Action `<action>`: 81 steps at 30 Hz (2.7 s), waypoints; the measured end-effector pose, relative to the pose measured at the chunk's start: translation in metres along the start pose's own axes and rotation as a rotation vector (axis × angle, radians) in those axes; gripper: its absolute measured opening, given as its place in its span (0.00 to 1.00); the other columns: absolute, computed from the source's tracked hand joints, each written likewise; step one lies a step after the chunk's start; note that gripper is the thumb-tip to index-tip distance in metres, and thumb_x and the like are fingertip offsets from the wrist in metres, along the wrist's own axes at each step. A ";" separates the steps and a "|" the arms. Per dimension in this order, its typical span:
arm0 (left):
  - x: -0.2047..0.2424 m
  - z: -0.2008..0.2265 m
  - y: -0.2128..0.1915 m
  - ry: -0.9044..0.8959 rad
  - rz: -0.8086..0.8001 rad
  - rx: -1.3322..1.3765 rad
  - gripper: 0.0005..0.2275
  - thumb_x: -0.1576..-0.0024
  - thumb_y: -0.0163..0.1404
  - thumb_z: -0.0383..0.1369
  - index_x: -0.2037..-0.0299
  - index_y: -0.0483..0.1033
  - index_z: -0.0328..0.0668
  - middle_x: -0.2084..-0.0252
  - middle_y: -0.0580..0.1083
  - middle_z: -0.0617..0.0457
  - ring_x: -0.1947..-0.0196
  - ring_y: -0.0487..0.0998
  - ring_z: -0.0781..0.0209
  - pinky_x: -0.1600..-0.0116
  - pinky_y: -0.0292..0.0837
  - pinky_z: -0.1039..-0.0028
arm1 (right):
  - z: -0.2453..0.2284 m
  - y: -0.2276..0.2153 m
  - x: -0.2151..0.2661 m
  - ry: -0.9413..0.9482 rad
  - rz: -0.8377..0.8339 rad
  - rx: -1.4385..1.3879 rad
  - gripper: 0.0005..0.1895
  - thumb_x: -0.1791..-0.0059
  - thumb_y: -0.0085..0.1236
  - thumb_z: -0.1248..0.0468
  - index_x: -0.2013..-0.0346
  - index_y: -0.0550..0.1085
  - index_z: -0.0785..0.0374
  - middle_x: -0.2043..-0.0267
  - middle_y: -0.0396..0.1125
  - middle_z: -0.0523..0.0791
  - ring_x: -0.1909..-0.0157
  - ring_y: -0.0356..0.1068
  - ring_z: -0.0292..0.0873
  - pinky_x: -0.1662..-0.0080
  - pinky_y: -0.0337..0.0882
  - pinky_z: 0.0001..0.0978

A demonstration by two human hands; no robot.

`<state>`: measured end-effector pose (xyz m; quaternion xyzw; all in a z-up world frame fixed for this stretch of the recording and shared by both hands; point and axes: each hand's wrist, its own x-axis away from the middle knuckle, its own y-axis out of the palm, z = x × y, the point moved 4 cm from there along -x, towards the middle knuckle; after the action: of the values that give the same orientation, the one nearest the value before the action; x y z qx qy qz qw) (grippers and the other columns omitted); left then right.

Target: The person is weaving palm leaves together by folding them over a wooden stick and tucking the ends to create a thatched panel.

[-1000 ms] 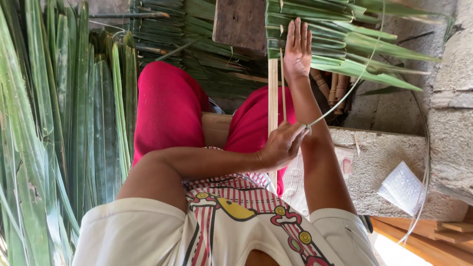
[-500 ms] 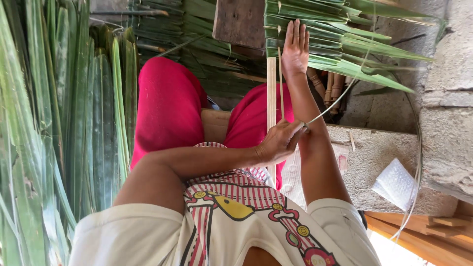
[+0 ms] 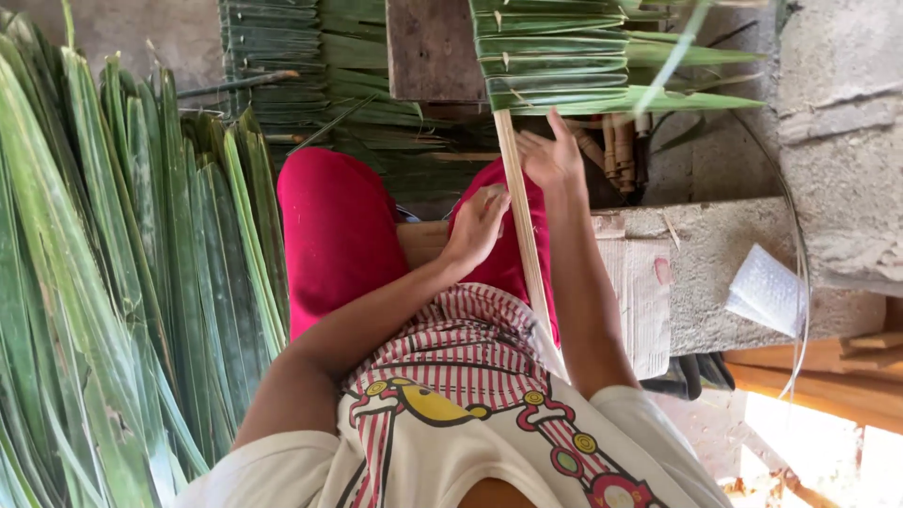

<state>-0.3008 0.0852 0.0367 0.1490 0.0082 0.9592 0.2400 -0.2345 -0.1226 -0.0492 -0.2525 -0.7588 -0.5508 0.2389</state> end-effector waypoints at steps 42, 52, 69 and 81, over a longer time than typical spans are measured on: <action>-0.034 -0.014 -0.029 -0.175 -0.100 0.125 0.19 0.40 0.48 0.44 0.60 0.75 0.30 0.74 0.72 0.49 0.84 0.72 0.63 0.82 0.64 0.75 | -0.088 0.045 0.133 -0.323 -0.298 0.653 0.26 0.46 0.58 0.53 0.37 0.71 0.64 0.36 0.65 0.55 0.35 0.69 0.53 0.36 0.78 0.45; 0.139 0.039 -0.229 0.402 0.702 -0.777 0.03 0.40 0.55 0.31 0.59 0.77 0.47 0.65 0.76 0.48 0.62 0.80 0.46 0.58 0.78 0.61 | 0.074 0.117 0.106 0.181 -1.150 1.133 0.26 0.47 0.50 0.59 0.47 0.71 0.84 0.50 0.71 0.69 0.49 0.76 0.62 0.49 0.77 0.59; 0.199 -0.080 -0.300 -0.041 0.924 -1.021 0.10 0.43 0.59 0.34 0.64 0.73 0.36 0.68 0.73 0.44 0.73 0.76 0.47 0.72 0.71 0.59 | 0.341 0.163 0.065 0.192 -0.363 0.839 0.26 0.49 0.53 0.69 0.36 0.65 0.75 0.55 0.71 0.54 0.54 0.74 0.48 0.52 0.76 0.39; 0.208 -0.045 -0.323 0.032 1.068 -1.033 0.03 0.41 0.49 0.24 0.63 0.67 0.35 0.78 0.75 0.46 0.83 0.75 0.52 0.78 0.70 0.62 | 0.346 0.153 0.047 0.152 -0.394 1.012 0.24 0.49 0.49 0.71 0.39 0.64 0.79 0.54 0.69 0.58 0.56 0.75 0.49 0.55 0.80 0.38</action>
<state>-0.3411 0.4696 0.0241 -0.0132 -0.5141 0.8290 -0.2198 -0.2008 0.2545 -0.0059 0.0816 -0.9426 -0.1681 0.2769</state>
